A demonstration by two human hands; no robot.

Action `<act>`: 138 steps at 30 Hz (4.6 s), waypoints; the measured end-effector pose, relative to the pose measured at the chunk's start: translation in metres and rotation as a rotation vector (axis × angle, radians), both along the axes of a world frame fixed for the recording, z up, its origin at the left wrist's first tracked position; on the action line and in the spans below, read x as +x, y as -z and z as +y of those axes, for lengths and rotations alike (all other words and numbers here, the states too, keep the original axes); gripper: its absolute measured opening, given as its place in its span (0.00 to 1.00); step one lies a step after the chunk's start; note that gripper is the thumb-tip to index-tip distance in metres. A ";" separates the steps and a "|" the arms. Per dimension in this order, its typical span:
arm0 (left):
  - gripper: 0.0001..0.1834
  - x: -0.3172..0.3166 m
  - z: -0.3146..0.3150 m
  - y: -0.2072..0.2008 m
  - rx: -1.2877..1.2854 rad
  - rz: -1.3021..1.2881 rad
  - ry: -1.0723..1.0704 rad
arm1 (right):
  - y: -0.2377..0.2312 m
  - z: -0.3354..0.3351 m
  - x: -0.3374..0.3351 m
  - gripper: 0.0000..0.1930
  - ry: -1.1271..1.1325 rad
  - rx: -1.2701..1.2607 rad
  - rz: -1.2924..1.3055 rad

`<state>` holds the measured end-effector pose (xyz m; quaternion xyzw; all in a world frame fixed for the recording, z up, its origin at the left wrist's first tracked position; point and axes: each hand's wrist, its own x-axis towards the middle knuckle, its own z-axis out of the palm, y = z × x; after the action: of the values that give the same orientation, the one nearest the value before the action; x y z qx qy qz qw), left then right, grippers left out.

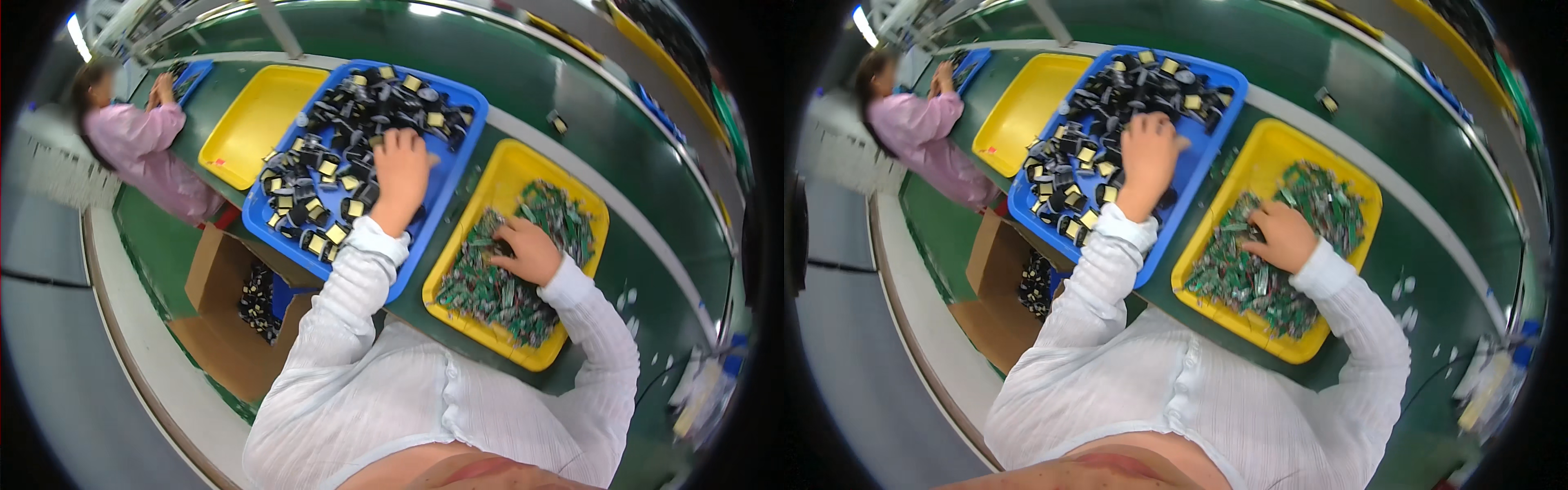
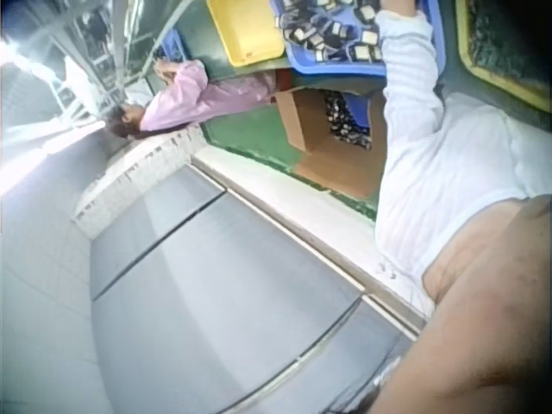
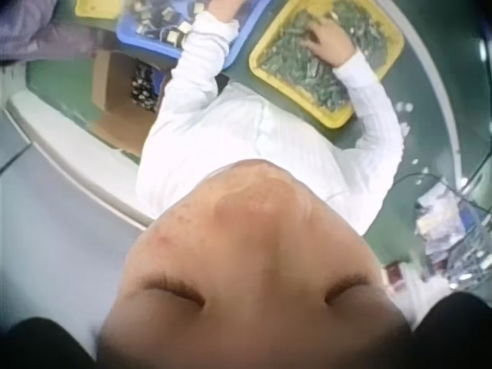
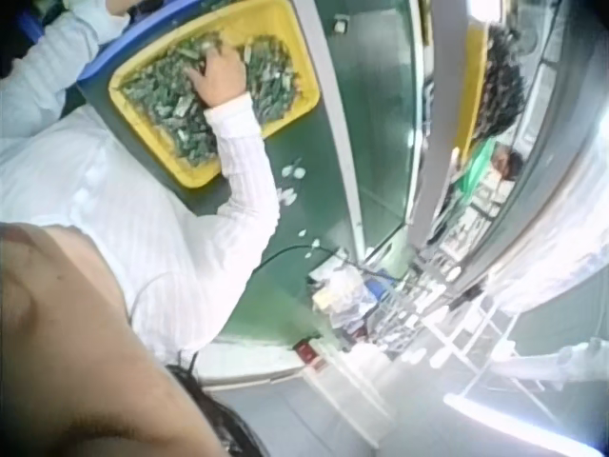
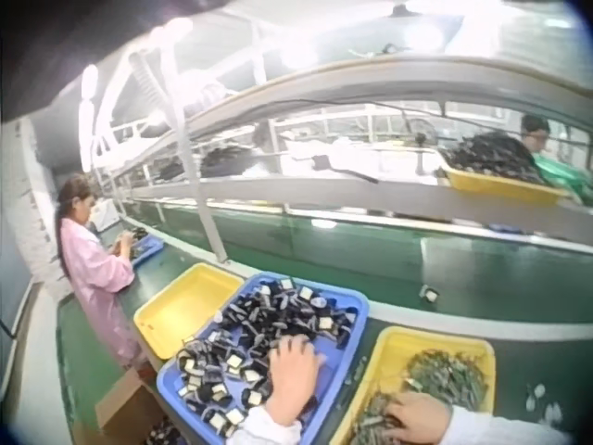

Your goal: The person repeatedly picks small black plastic housings from a blue tray and green circuit boards from a yellow tray, then inserts the boards into the housings by hand. The assembled units are placed back into the blue tray. The process is continuous and repetitive throughout the clip.

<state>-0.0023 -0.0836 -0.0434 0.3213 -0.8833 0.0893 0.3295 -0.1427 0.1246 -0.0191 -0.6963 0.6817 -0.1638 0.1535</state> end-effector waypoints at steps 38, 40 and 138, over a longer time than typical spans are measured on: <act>0.13 0.001 0.079 -0.023 1.551 0.509 0.875 | -0.032 0.020 -0.003 0.06 0.357 -0.280 -0.602; 0.14 0.001 0.084 -0.029 1.601 0.533 0.949 | -0.029 0.016 0.013 0.07 0.461 -0.420 -0.817; 0.14 0.005 0.090 -0.035 1.325 0.239 0.872 | -0.018 0.022 0.021 0.10 0.403 -0.061 -1.682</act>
<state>0.0026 0.0060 -0.0089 0.0835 -0.7572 -0.6257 0.1679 -0.1215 0.1469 -0.0007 -0.2134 0.4475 -0.6671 0.5561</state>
